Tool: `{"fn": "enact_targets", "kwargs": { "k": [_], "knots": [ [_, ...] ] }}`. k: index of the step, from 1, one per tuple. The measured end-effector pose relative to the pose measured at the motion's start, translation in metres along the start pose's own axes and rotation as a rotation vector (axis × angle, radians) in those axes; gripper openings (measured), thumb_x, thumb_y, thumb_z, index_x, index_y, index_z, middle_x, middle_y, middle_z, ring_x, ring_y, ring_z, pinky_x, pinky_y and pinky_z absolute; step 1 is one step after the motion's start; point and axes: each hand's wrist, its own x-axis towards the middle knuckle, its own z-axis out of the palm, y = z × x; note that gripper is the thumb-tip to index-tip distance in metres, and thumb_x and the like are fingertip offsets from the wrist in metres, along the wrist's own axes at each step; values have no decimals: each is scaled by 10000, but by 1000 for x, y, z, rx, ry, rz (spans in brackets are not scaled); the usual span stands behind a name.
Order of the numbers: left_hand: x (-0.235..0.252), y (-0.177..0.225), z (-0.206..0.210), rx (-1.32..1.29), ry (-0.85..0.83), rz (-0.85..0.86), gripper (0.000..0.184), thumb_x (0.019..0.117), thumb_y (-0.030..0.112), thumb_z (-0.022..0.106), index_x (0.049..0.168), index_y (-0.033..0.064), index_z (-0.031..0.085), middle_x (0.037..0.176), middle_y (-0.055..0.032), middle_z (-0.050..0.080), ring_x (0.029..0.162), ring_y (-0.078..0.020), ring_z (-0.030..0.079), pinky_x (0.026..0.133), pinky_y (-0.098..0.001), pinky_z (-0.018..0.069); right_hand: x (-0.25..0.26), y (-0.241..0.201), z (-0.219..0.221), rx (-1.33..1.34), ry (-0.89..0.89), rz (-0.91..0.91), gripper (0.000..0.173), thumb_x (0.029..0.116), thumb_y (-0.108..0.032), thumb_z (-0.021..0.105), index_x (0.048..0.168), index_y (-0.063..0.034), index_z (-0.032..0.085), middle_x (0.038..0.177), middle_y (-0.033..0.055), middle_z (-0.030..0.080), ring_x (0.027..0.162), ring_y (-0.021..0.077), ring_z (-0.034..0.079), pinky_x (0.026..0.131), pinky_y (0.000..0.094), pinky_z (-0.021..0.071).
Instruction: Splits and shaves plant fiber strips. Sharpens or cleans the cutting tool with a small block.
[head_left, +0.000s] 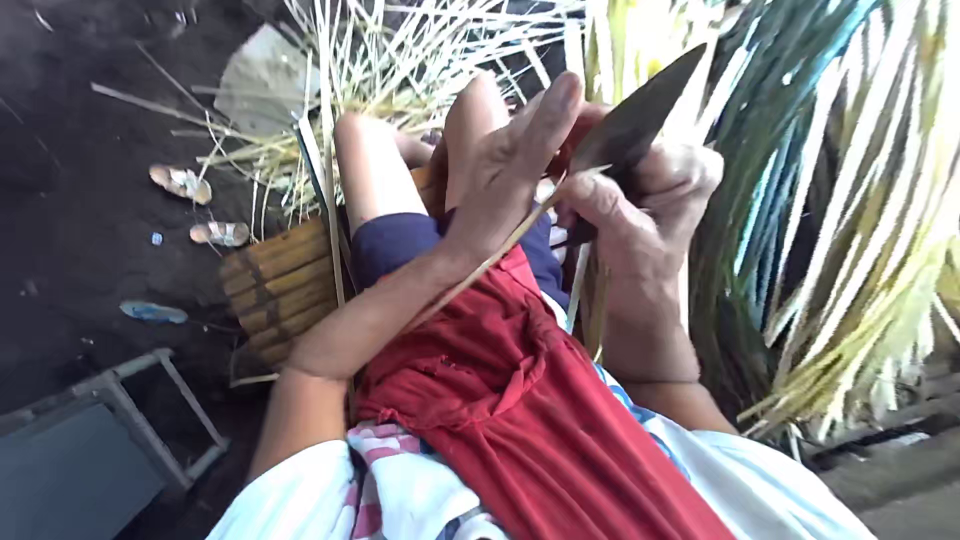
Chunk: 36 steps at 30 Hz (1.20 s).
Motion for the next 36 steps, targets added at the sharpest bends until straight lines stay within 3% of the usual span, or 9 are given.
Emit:
{"fn": "enact_targets", "kwargs": {
  "k": [5, 7, 12, 15, 18, 22, 27, 30, 36],
  "knots": [
    [26, -25, 45, -174, 65, -73, 474, 1100, 92, 296, 683, 184, 501, 585, 119, 497, 550, 59, 493, 559, -126, 450, -13, 13, -8, -180, 285, -52, 151, 1013, -212, 632, 942, -80, 651, 759, -107, 633, 652, -61, 584, 600, 153, 516],
    [26, -38, 37, -193, 142, -164, 477, 1119, 207, 251, 705, 191, 487, 609, 93, 524, 591, 12, 534, 595, -163, 472, -32, 4, -17, -204, 287, 28, 131, 1044, -206, 580, 999, -83, 584, 757, -78, 587, 626, -32, 573, 578, 149, 510],
    [42, -58, -12, -337, 674, -419, 552, 1113, 503, 162, 717, 220, 423, 590, 62, 491, 599, -84, 568, 609, -243, 504, -44, -8, -56, -263, 326, -115, 74, 1037, -305, 596, 1052, -243, 633, 862, -157, 660, 670, -17, 639, 586, 196, 571],
    [22, -63, -4, -466, 199, -492, 735, 1013, 673, -2, 789, 236, 544, 688, 64, 599, 705, -81, 611, 664, -263, 523, -39, 7, -58, -502, 320, 11, 170, 1035, -221, 600, 1016, -53, 618, 759, -30, 617, 613, 26, 602, 559, 225, 534],
    [19, -46, 10, -541, -75, -466, 611, 1087, 472, 97, 705, 238, 512, 607, 76, 541, 610, -54, 548, 600, -229, 468, -23, 8, -51, -406, 256, 100, 122, 1040, -216, 577, 1042, -102, 619, 769, -83, 628, 619, 3, 607, 572, 209, 543],
    [29, -33, 13, -591, 249, -332, 607, 1104, 490, 118, 640, 211, 393, 473, 68, 402, 437, -56, 459, 484, -203, 445, -29, 10, -25, -274, 68, 118, 217, 1059, -420, 541, 1002, -232, 633, 768, -163, 655, 629, -29, 644, 561, 205, 575],
    [42, -30, 2, -570, 404, -393, 663, 1059, 602, 55, 717, 170, 425, 476, 36, 444, 376, -58, 464, 378, -191, 417, -37, 18, -2, -497, -162, 30, 400, 1001, -392, 657, 942, 4, 657, 770, 89, 649, 649, 111, 635, 594, 311, 545],
    [29, -27, -21, -493, 290, -352, 662, 1058, 597, 25, 707, 193, 415, 444, 68, 394, 344, -22, 387, 347, -168, 341, -33, 17, -19, -446, -35, 73, 297, 1017, -341, 643, 978, -47, 669, 765, 4, 665, 644, 61, 648, 594, 294, 571],
    [-16, -47, -116, -394, 658, -356, 651, 1061, 609, 51, 650, 248, 404, 434, 111, 364, 348, -6, 345, 371, -169, 322, -27, -21, -86, -337, 356, 109, 38, 1032, -289, 602, 1035, -252, 598, 739, -141, 660, 582, 56, 644, 543, 280, 580]
  ]
}}
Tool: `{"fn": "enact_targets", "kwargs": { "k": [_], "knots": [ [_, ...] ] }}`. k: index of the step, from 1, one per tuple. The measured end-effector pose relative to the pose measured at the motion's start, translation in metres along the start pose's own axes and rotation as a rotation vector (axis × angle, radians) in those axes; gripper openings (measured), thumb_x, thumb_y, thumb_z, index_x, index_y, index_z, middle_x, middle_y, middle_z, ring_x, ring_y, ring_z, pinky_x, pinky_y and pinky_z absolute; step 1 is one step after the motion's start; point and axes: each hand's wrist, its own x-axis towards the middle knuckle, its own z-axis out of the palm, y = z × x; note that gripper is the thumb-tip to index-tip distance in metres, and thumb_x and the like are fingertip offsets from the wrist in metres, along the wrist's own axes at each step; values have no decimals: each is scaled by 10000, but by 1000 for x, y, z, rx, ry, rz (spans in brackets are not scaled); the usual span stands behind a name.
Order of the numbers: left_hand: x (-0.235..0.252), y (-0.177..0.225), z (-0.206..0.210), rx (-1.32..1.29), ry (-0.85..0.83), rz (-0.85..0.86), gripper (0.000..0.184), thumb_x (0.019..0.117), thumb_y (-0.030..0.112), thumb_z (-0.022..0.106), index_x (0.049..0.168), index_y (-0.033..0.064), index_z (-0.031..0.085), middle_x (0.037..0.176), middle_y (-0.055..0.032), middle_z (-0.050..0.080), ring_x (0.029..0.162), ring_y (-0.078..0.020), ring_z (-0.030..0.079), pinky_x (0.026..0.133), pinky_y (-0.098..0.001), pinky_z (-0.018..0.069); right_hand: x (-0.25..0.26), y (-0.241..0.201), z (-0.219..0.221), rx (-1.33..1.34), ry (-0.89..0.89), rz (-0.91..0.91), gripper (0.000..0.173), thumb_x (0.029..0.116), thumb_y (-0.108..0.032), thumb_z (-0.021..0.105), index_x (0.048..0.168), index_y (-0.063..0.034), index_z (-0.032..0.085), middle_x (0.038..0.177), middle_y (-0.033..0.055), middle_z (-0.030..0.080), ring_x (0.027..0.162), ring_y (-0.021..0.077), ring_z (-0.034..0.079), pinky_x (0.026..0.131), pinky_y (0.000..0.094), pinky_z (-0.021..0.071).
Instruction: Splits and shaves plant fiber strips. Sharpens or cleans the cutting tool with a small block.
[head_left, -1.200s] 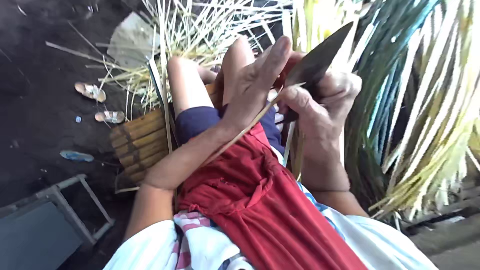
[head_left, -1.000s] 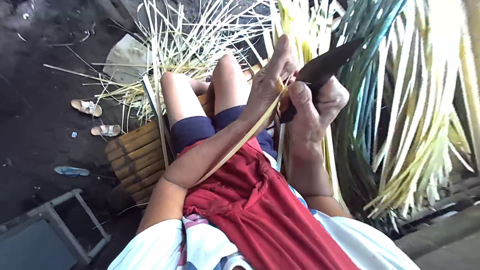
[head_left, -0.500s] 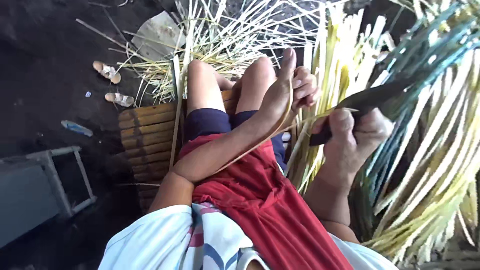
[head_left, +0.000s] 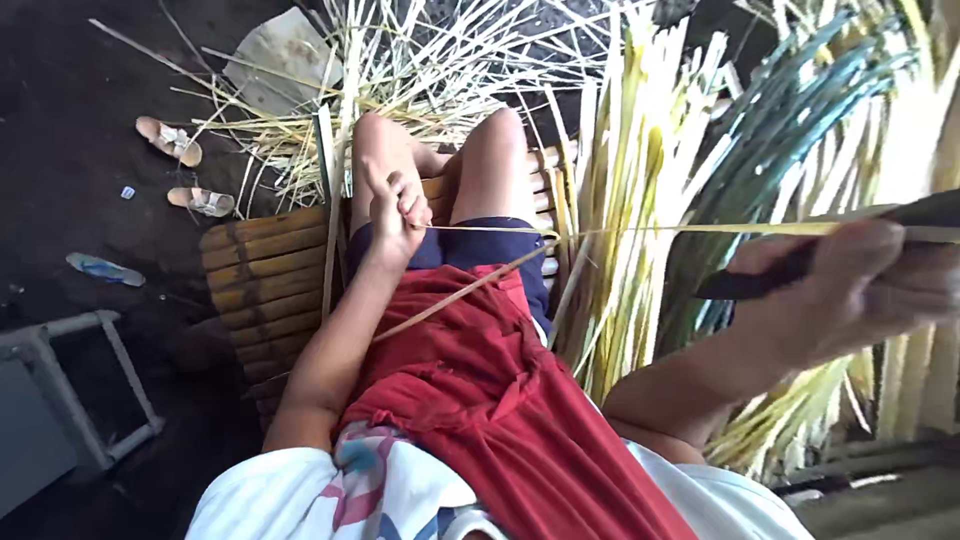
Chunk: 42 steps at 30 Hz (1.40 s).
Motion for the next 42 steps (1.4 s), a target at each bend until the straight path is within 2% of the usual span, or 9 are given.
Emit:
{"fn": "enact_targets", "kwargs": {
  "k": [5, 10, 16, 20, 24, 29, 38, 40, 42],
  "knots": [
    [-8, -36, 33, 145, -513, -145, 748, 1021, 664, 14, 1100, 173, 572, 800, 84, 677, 794, -61, 670, 792, -271, 565, 31, 0, 34, -300, -117, -24, 223, 1043, -223, 593, 1083, -4, 605, 777, -43, 634, 617, 7, 615, 593, 236, 569],
    [-23, -32, 124, 137, -688, -109, 505, 1126, 279, 157, 703, 220, 428, 509, 116, 429, 458, 6, 434, 489, -161, 408, 29, -8, 61, -376, -238, -212, 230, 1016, -216, 645, 985, 10, 614, 767, 50, 617, 624, 71, 602, 561, 248, 529],
    [50, -3, 139, -139, -264, -67, 505, 1119, 472, 165, 756, 208, 395, 495, 93, 345, 389, -15, 348, 409, -152, 346, -31, -6, 35, -302, -525, -644, 151, 1012, -163, 623, 927, -56, 685, 791, 98, 680, 766, 196, 678, 720, 316, 566],
    [58, -35, 113, -235, -570, -262, 636, 1057, 629, 115, 932, 205, 572, 661, 69, 603, 567, -39, 603, 564, -193, 543, -4, 4, 36, -439, -342, -476, 231, 1029, -253, 615, 921, -56, 665, 769, 69, 659, 700, 114, 653, 634, 260, 546],
    [-3, -42, 130, -87, -791, -451, 540, 1112, 438, 127, 826, 185, 509, 529, 85, 471, 432, -23, 449, 435, -170, 402, 38, 14, 37, -412, -135, -76, 221, 1054, -245, 584, 1065, -27, 620, 788, 19, 644, 616, 63, 635, 563, 246, 572],
    [-17, -46, 151, 32, -299, -34, 438, 1137, 230, 249, 780, 145, 489, 601, 61, 516, 573, -29, 558, 618, -186, 513, 18, 13, 57, -172, -505, 35, 222, 1018, -257, 632, 1023, -35, 642, 706, 8, 615, 539, 40, 565, 478, 203, 489],
    [47, -56, 47, -138, 92, -166, 473, 1129, 351, 170, 810, 213, 491, 535, 105, 467, 457, -28, 473, 489, -184, 435, 50, -6, 2, -53, -292, 221, 85, 1007, -289, 630, 934, -251, 651, 673, -142, 640, 510, -7, 585, 477, 173, 519],
    [33, -63, 51, -17, -228, -236, 430, 1127, 353, 140, 1173, 179, 530, 842, 62, 623, 773, -70, 626, 744, -258, 532, 69, 5, 23, -230, -302, 215, 75, 1004, -228, 606, 953, -176, 622, 687, -190, 612, 558, -61, 584, 539, 156, 535],
    [13, -71, 72, 22, -522, -320, 424, 1117, 303, 180, 1207, 115, 549, 848, 38, 658, 779, -78, 649, 746, -269, 564, 86, 16, 40, -330, -268, 234, 164, 1025, -255, 577, 976, -102, 610, 699, -170, 584, 580, -57, 581, 579, 178, 551]
  ]
}}
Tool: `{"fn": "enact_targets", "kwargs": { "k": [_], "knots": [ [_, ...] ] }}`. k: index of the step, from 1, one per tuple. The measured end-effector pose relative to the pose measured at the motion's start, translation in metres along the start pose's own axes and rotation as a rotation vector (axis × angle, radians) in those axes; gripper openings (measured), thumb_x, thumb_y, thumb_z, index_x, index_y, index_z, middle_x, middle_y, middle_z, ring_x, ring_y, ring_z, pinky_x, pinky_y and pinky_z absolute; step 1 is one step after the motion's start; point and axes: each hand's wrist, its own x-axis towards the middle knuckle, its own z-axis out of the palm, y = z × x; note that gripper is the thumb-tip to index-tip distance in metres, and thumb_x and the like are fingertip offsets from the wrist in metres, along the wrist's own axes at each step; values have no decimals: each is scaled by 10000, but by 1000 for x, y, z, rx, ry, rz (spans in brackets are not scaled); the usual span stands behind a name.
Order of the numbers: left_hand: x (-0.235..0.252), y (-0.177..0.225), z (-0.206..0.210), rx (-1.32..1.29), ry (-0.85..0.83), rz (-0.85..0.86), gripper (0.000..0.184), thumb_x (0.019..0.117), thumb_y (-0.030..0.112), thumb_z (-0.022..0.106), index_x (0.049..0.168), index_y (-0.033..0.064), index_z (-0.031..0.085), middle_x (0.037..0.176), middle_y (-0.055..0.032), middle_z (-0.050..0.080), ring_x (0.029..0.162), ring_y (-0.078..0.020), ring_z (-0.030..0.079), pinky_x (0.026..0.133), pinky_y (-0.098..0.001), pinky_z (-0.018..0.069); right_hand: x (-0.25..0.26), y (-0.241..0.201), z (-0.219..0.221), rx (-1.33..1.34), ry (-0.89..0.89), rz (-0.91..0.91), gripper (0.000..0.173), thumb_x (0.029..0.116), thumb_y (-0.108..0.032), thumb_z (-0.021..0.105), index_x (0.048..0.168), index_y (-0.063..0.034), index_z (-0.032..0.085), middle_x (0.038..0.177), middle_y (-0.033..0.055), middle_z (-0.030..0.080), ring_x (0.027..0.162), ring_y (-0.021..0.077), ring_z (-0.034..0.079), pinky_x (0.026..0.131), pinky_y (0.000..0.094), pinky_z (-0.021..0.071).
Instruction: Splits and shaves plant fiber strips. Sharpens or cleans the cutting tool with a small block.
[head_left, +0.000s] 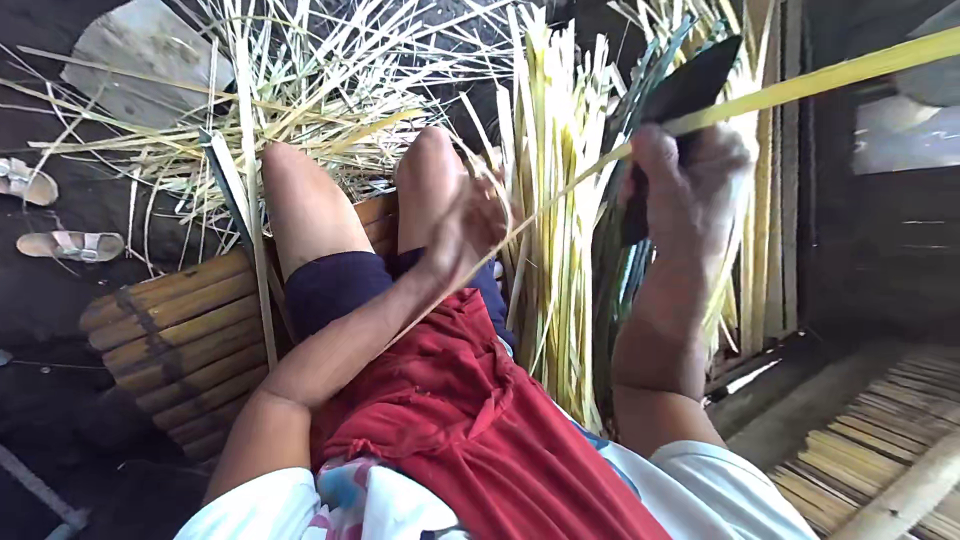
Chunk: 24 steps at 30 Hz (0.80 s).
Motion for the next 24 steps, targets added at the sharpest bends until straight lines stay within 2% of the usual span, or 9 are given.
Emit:
{"fn": "enact_targets", "kwargs": {
  "k": [3, 5, 6, 10, 14, 17, 19, 22, 24],
  "knots": [
    [8, 13, 37, 33, -92, -43, 400, 1131, 251, 195, 913, 140, 512, 675, 57, 550, 595, -35, 546, 591, -180, 492, -8, -8, 22, -60, -41, -89, 180, 1049, -249, 535, 967, -103, 601, 696, -126, 600, 565, -23, 586, 541, 202, 547],
    [33, 23, 25, 24, 8, 110, 388, 1132, 224, 212, 882, 155, 501, 656, 73, 533, 571, -17, 536, 562, -167, 492, -38, -8, 31, -163, -151, -263, 254, 1053, -235, 570, 963, -6, 632, 722, 55, 596, 554, 110, 572, 488, 293, 508],
    [53, 23, 0, -38, 46, 206, 380, 1129, 230, 224, 900, 146, 516, 651, 63, 559, 575, -37, 563, 567, -193, 512, -49, -10, 27, -142, -239, -345, 276, 1058, -261, 560, 954, -17, 640, 732, 56, 597, 583, 106, 578, 512, 288, 511],
    [85, 58, -48, -226, 626, 186, 381, 1140, 352, 186, 911, 179, 437, 605, 72, 447, 519, -59, 478, 545, -209, 456, -70, -25, -13, 280, -687, -414, 368, 1054, -394, 558, 861, -107, 683, 758, -16, 663, 737, 28, 634, 684, 198, 517],
    [58, 30, -47, -3, 17, 180, 499, 1127, 364, 186, 1306, 71, 548, 926, -12, 696, 775, -100, 671, 710, -269, 584, -12, -10, 7, -93, -280, -147, 339, 1014, -395, 619, 938, -75, 701, 746, -65, 654, 633, 2, 618, 591, 236, 547],
    [20, 24, -15, -11, -248, 1, 318, 1090, 232, 314, 953, 164, 592, 714, 77, 605, 642, -18, 583, 627, -191, 514, 40, -4, 23, 48, -20, 7, 122, 1071, -244, 490, 1027, -182, 585, 746, -194, 636, 611, -40, 619, 604, 191, 577],
    [18, 21, -13, -146, -138, 0, 347, 1101, 182, 285, 871, 159, 544, 678, 63, 524, 586, -37, 515, 579, -194, 475, 29, -7, 40, 60, -80, 42, 192, 1110, -277, 412, 1054, -179, 567, 741, -130, 622, 601, 6, 613, 589, 207, 564],
    [35, 25, -37, -271, 96, 149, 368, 1116, 219, 243, 866, 190, 512, 656, 79, 533, 580, -27, 525, 579, -178, 481, -22, -4, 69, -85, -414, -144, 301, 1070, -298, 539, 960, -36, 639, 710, 38, 592, 552, 102, 562, 486, 291, 500],
    [44, 42, -53, -298, 492, 200, 350, 1120, 222, 206, 884, 182, 461, 593, 89, 472, 535, -43, 499, 573, -207, 471, -44, -8, 49, 77, -702, -267, 393, 1064, -363, 513, 852, -68, 663, 720, -9, 618, 636, 26, 592, 574, 213, 521]
  ]
}}
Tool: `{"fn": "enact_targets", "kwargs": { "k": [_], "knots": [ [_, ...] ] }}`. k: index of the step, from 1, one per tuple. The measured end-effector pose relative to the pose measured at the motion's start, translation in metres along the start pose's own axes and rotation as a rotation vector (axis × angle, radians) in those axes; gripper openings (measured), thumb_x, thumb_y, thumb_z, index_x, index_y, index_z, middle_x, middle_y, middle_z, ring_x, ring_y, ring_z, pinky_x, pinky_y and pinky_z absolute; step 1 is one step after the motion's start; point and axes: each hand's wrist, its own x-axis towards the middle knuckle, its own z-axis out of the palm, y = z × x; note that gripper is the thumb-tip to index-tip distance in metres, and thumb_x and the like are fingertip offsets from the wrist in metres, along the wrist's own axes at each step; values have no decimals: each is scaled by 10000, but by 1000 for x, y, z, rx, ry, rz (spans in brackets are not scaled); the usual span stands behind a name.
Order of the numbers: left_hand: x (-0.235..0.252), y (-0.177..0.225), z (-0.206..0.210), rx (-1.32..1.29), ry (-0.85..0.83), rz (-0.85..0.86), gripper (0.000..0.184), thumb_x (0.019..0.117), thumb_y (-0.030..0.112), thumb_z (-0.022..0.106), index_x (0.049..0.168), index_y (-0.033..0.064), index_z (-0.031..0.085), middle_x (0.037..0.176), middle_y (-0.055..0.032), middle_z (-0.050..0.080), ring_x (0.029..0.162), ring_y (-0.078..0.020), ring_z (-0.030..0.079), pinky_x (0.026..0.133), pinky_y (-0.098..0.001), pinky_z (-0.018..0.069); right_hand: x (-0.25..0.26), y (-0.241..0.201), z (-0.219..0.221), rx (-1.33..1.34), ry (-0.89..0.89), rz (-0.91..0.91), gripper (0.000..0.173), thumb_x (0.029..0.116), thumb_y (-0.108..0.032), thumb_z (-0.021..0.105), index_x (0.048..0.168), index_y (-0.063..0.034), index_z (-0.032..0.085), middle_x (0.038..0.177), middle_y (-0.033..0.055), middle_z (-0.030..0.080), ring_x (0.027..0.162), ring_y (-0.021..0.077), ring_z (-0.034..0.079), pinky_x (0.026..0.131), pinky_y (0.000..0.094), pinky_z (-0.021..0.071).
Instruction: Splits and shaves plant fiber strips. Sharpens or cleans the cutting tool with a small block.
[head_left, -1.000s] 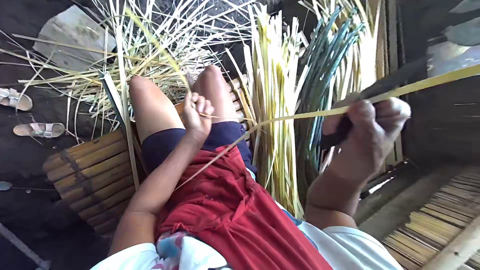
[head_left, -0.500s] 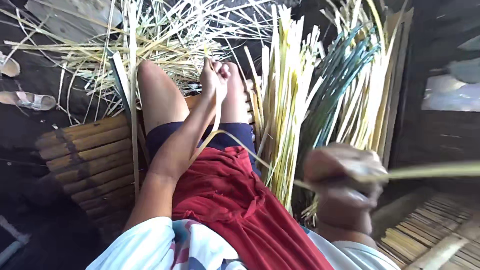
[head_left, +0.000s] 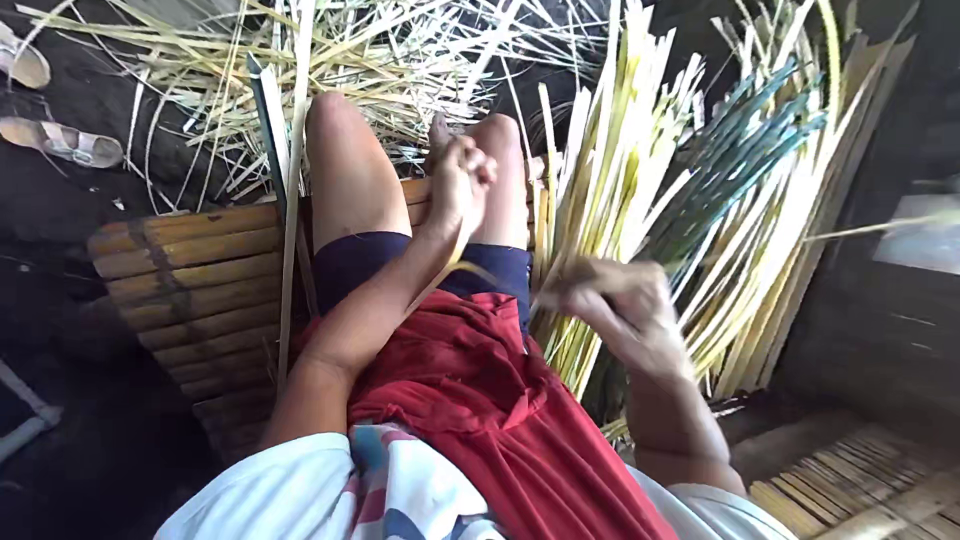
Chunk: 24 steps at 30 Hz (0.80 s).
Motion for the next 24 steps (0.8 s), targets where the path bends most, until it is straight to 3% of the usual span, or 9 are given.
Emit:
{"fn": "enact_targets", "kwargs": {
  "k": [2, 3, 6, 8, 10, 14, 18, 22, 24],
  "knots": [
    [12, 16, -7, -10, 269, 34, 352, 1132, 269, 193, 897, 178, 439, 575, 85, 431, 492, -48, 468, 525, -201, 447, -21, -9, -14, 229, -183, -79, 421, 1075, -401, 495, 855, -90, 676, 749, -19, 638, 737, 5, 600, 693, 187, 491],
    [12, 17, -12, 20, 222, 33, 357, 1133, 285, 191, 915, 179, 452, 591, 82, 459, 514, -50, 499, 542, -203, 468, -23, -8, -19, 254, -166, -39, 400, 1064, -422, 523, 877, -111, 692, 755, -42, 647, 732, -14, 602, 684, 173, 496],
    [-18, 6, -15, 283, -404, -64, 431, 1117, 308, 173, 1077, 120, 559, 764, 38, 626, 731, -91, 635, 702, -270, 559, -5, 14, -34, 28, 247, 255, 334, 1005, -453, 622, 950, -140, 724, 775, -94, 672, 650, -31, 616, 600, 183, 544],
    [-60, 7, 2, 404, -542, -203, 486, 1128, 305, 182, 926, 111, 580, 684, 28, 583, 644, -89, 594, 653, -265, 533, 7, 24, -43, 60, 536, 383, 236, 1057, -366, 557, 1012, -164, 670, 803, -77, 680, 628, 43, 647, 593, 235, 584],
    [-82, 3, 5, 329, -422, -167, 469, 1126, 253, 181, 802, 148, 503, 633, 56, 503, 585, -50, 522, 606, -205, 478, 17, 21, -31, 84, 586, 359, 220, 1100, -350, 448, 1059, -200, 604, 804, -91, 662, 619, 48, 648, 586, 238, 591],
    [-70, -8, -3, 25, 122, 11, 455, 1136, 320, 183, 794, 205, 460, 558, 92, 452, 525, -50, 501, 581, -207, 475, 7, 11, 24, -98, 168, 75, 354, 1066, -334, 524, 918, -38, 650, 707, 19, 596, 568, 66, 564, 500, 258, 492],
    [-48, 13, -21, -9, 405, 57, 434, 1132, 396, 177, 834, 216, 436, 577, 88, 440, 512, -58, 483, 539, -207, 452, -42, -4, 4, 295, -193, -160, 440, 1091, -397, 471, 866, -73, 667, 754, 19, 647, 750, 40, 626, 703, 208, 513],
    [-77, 2, -22, 281, -237, -80, 486, 1122, 358, 119, 1216, 138, 541, 805, 63, 609, 777, -74, 631, 763, -271, 548, -30, 15, -7, 44, 232, 119, 339, 1033, -411, 592, 925, -106, 693, 753, -72, 655, 641, -29, 601, 583, 188, 526],
    [-107, 0, -23, 373, -455, -185, 482, 1123, 348, 162, 1058, 132, 588, 715, 64, 577, 692, -58, 589, 703, -245, 523, -21, 22, -14, 117, 509, 239, 209, 1052, -346, 566, 1006, -175, 678, 804, -104, 691, 653, 25, 660, 610, 226, 587]
  ]
}}
